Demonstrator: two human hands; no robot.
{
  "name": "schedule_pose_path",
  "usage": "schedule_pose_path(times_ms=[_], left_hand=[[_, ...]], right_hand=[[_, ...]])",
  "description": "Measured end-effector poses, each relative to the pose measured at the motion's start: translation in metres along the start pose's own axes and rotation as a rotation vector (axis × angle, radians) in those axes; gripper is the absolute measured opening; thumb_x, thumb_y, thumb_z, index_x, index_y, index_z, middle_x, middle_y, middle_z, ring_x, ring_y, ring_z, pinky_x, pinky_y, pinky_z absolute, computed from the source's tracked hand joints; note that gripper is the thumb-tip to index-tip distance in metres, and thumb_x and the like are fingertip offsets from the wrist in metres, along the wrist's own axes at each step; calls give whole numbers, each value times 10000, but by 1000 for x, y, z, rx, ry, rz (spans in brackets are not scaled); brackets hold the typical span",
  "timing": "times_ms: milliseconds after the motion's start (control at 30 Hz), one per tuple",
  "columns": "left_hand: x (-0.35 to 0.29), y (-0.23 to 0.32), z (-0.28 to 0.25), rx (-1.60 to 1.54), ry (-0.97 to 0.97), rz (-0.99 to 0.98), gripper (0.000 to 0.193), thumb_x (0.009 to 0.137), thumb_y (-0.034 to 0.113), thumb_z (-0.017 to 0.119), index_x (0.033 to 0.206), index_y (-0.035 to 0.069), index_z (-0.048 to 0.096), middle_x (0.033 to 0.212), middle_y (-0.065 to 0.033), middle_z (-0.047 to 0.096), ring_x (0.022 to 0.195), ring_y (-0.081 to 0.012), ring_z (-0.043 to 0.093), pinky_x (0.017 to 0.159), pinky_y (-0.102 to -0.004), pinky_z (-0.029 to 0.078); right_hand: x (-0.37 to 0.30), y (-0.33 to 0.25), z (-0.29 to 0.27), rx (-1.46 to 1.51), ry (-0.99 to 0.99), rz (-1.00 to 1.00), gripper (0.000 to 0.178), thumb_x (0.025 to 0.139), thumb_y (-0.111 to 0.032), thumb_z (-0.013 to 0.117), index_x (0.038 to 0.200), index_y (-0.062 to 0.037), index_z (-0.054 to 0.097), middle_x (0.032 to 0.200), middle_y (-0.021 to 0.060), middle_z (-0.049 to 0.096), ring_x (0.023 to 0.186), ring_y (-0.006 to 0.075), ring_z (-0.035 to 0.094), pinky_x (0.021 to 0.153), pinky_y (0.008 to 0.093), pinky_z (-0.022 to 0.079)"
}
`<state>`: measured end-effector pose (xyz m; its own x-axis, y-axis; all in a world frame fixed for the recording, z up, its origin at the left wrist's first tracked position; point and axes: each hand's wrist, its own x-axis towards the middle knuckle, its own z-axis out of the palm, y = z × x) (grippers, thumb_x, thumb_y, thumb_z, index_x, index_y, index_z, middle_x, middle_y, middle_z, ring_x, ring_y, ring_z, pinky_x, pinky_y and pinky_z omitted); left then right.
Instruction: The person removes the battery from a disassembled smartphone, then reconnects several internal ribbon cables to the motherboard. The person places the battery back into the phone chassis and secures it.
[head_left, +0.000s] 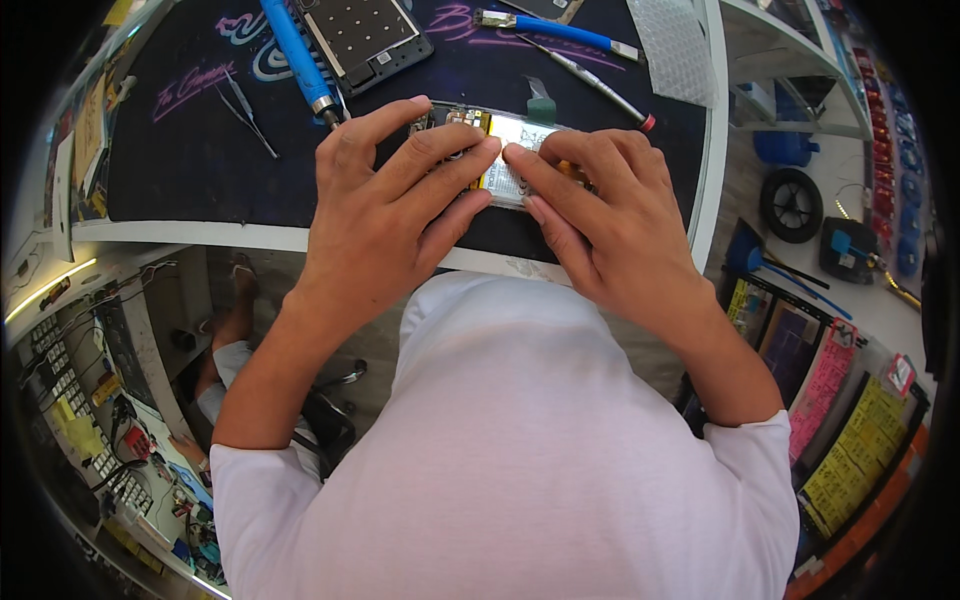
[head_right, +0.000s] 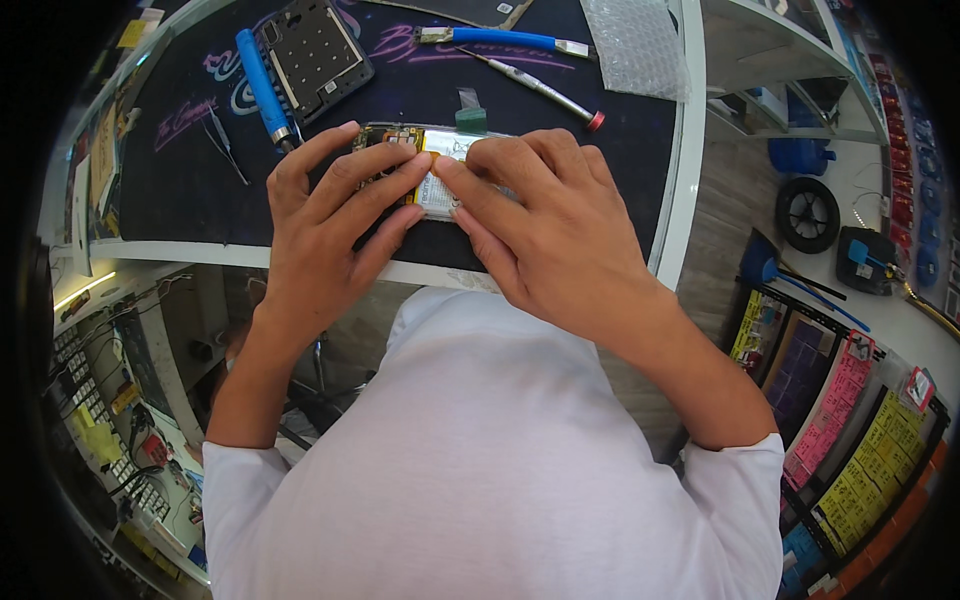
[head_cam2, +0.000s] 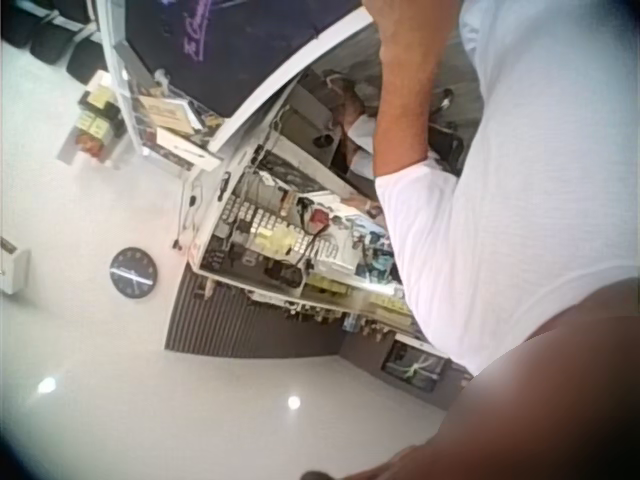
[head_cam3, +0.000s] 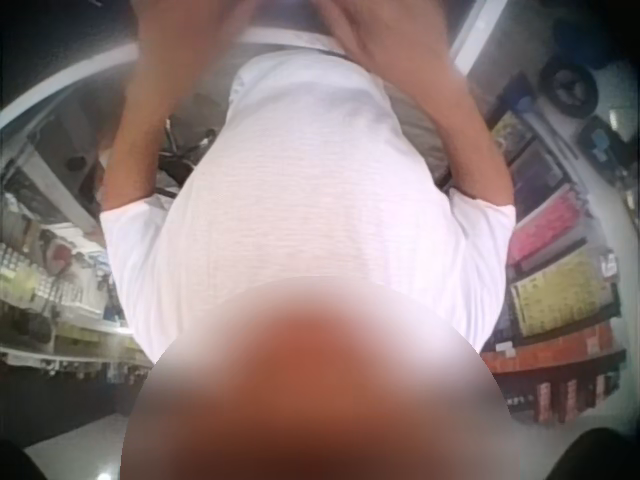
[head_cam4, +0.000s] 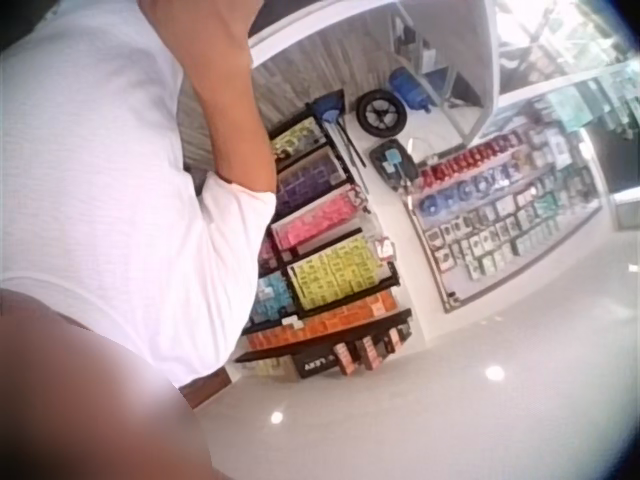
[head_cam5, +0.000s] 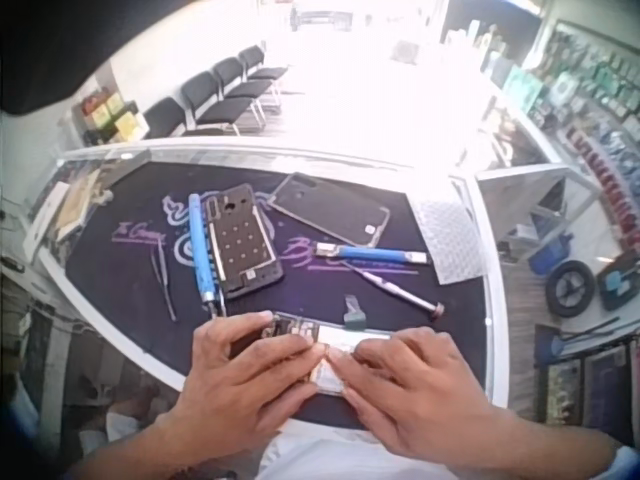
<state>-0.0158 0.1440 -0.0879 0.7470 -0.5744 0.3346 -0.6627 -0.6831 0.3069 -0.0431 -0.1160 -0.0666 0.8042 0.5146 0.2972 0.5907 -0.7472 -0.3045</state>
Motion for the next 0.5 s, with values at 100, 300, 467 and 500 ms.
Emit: schedule_pose_path(times_ms=[100,300,467,500], left_hand=[[-1,0,1,-8,9,-14,492,926,229,898,1407,244,796,1474,82,704,1496,-251,498,1201,-423,361],[3,-1,2,-49,33,3,438,956,282,870,1377,217,770,1423,72,679,1491,-245,464,1186,-468,356],[6,2,-4,-101,0,-64,521,938,200,871,1442,195,740,1504,0,634,1516,-290,452,1237,-472,341],[7,3,-6,-102,-12,-79,537,932,171,869,1453,189,739,1520,-18,629,1522,-303,457,1253,-470,339]], right_hand=[[-6,-1,-6,-8,-4,2,393,1019,-181,764,1405,-106,749,1318,65,679,1165,270,608,942,430,457],[3,13,-11,234,129,173,325,1003,-142,784,1312,-43,787,1254,104,714,1133,280,640,943,427,493],[14,15,-7,191,152,302,239,989,-126,789,1189,4,817,1195,126,701,1082,297,633,924,409,539],[16,14,-6,182,134,298,228,987,-118,785,1176,6,818,1187,124,696,1075,295,629,926,409,538]])
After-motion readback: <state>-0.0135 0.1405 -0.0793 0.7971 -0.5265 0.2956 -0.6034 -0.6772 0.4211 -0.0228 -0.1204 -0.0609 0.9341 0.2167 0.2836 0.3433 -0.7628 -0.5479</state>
